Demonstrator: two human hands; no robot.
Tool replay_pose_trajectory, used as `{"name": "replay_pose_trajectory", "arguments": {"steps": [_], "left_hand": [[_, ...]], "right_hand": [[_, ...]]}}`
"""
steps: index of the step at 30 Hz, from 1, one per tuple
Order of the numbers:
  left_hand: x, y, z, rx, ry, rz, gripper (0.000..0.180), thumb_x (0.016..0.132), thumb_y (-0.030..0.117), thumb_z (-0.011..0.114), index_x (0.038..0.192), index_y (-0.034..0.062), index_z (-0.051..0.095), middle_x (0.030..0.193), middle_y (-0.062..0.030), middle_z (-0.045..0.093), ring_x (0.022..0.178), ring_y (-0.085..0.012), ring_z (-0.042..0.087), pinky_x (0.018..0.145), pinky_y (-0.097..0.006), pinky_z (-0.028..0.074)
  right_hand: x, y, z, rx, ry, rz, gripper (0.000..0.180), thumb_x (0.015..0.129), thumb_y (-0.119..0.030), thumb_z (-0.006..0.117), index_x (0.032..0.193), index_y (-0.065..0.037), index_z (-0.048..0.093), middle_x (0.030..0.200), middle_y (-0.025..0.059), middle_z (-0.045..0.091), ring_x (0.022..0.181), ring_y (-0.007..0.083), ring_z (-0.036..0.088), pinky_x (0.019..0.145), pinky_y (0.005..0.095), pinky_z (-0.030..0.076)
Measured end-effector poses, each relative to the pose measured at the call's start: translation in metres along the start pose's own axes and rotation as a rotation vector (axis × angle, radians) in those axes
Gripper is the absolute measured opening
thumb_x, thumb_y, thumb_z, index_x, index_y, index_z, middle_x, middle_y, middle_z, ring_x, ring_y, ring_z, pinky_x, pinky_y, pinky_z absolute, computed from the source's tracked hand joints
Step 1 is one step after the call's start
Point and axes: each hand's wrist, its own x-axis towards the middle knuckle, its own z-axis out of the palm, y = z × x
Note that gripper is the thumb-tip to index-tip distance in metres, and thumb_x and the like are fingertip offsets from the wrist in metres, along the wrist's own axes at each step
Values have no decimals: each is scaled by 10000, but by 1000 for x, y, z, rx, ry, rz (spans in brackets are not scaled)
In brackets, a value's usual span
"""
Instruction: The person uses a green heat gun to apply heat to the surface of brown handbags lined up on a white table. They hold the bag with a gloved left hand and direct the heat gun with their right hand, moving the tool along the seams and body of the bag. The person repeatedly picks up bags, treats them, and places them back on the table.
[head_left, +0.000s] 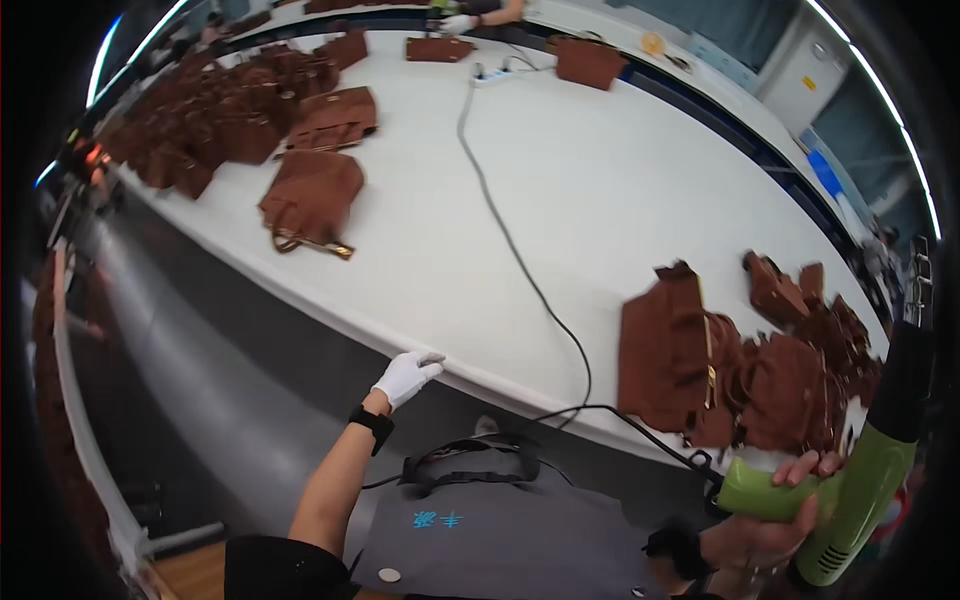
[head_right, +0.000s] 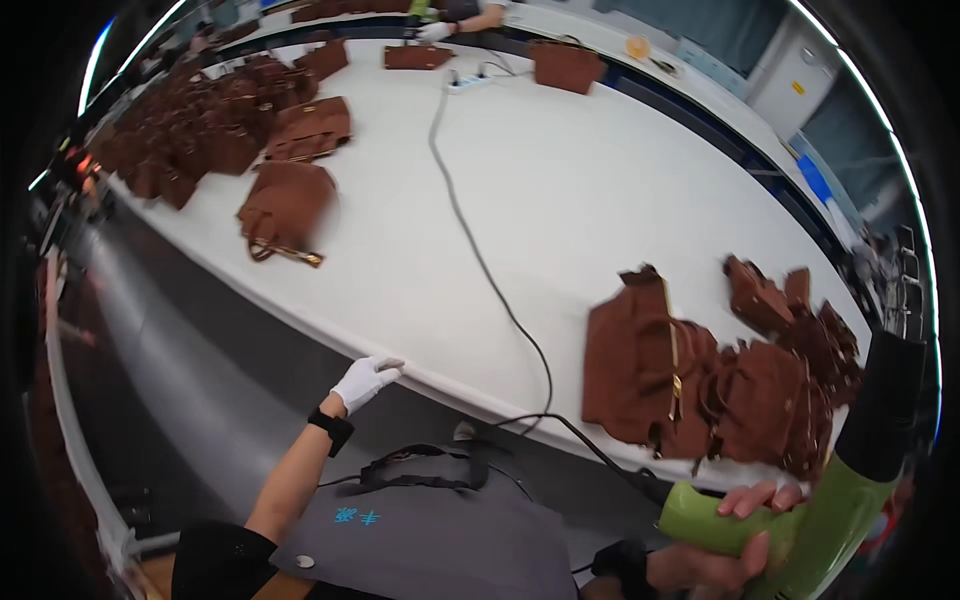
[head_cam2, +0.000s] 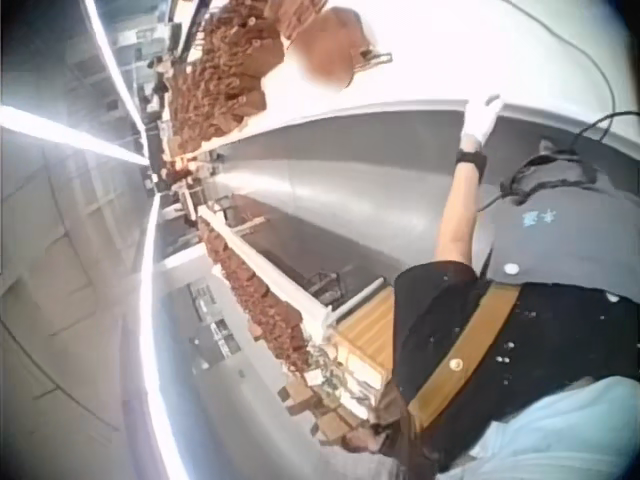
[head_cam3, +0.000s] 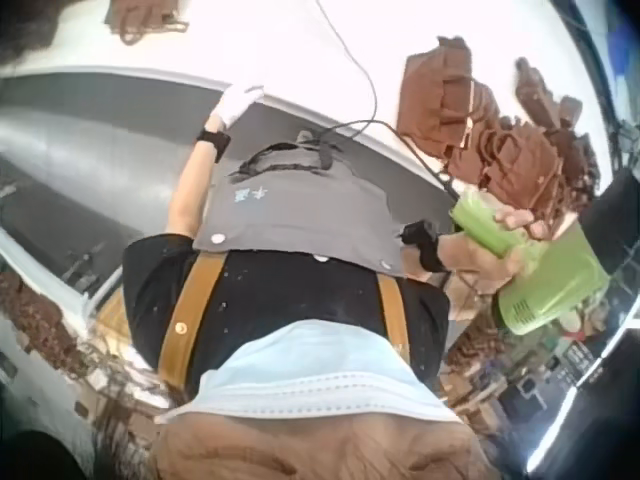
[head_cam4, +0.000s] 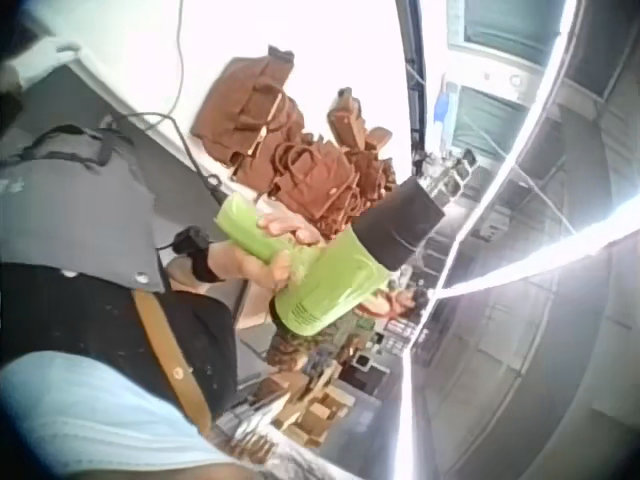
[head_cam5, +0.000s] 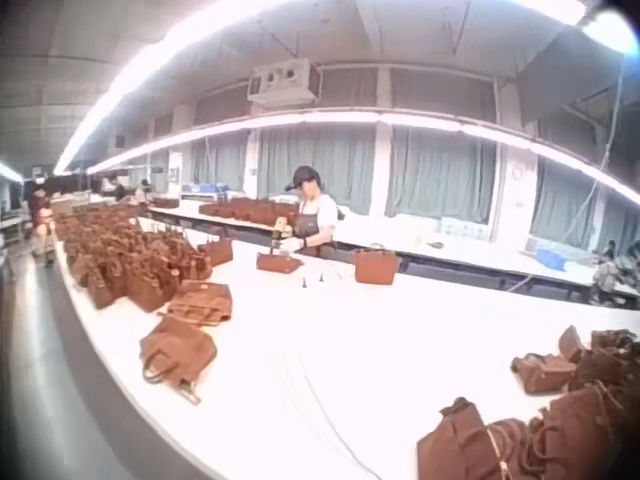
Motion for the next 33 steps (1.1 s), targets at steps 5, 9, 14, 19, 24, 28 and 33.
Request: {"name": "replay_pose_trajectory", "arguments": {"steps": [5,9,14,19,24,28,33], "left_hand": [[-76,-60,-93,60,560,-164,361,896,221,616,1177,4,679,1149,-140,710,1093,-256,663,961,-328,494],[-103,-99,-145,-79,875,-253,334,896,192,616,1163,4,685,1130,-136,717,1060,-238,675,931,-322,509],[-64,-124,-231,-634,1060,-273,341,930,225,616,1175,-8,664,1102,-148,718,1022,-240,679,887,-328,515],[34,-126,-323,-112,1226,-204,457,910,322,629,1224,-10,635,1134,-236,679,1081,-373,644,929,-397,505],[115,-95,-383,160,1084,-423,506,827,334,670,1196,-12,655,1109,-248,681,1060,-381,651,917,-428,511],[135,-119,-410,183,852,-527,321,750,200,654,986,-9,713,926,-274,690,925,-432,665,801,-480,532],[116,-112,-397,171,731,-411,321,733,204,651,979,-2,668,934,-256,686,933,-439,652,822,-484,519]], "right_hand": [[22,78,17,372,-406,345,504,903,-123,664,1344,-45,430,1164,212,544,935,310,599,772,433,580],[56,138,35,567,-886,847,504,880,44,622,1350,37,440,1183,230,566,913,327,639,834,448,596],[20,176,170,116,-655,835,481,875,16,623,1328,32,462,1158,202,570,896,294,624,815,418,571],[-6,199,272,-185,-672,887,459,871,-13,624,1305,27,483,1134,175,575,879,260,610,795,388,547],[-25,201,349,-433,-659,942,438,866,-41,626,1283,21,504,1109,148,580,862,227,595,775,358,522],[-44,204,392,-539,-700,1024,423,863,-64,627,1265,17,521,1089,126,583,849,201,584,759,334,502],[-68,202,422,-632,-698,1083,407,858,-92,628,1242,12,543,1065,98,588,832,167,569,740,304,478]]}}
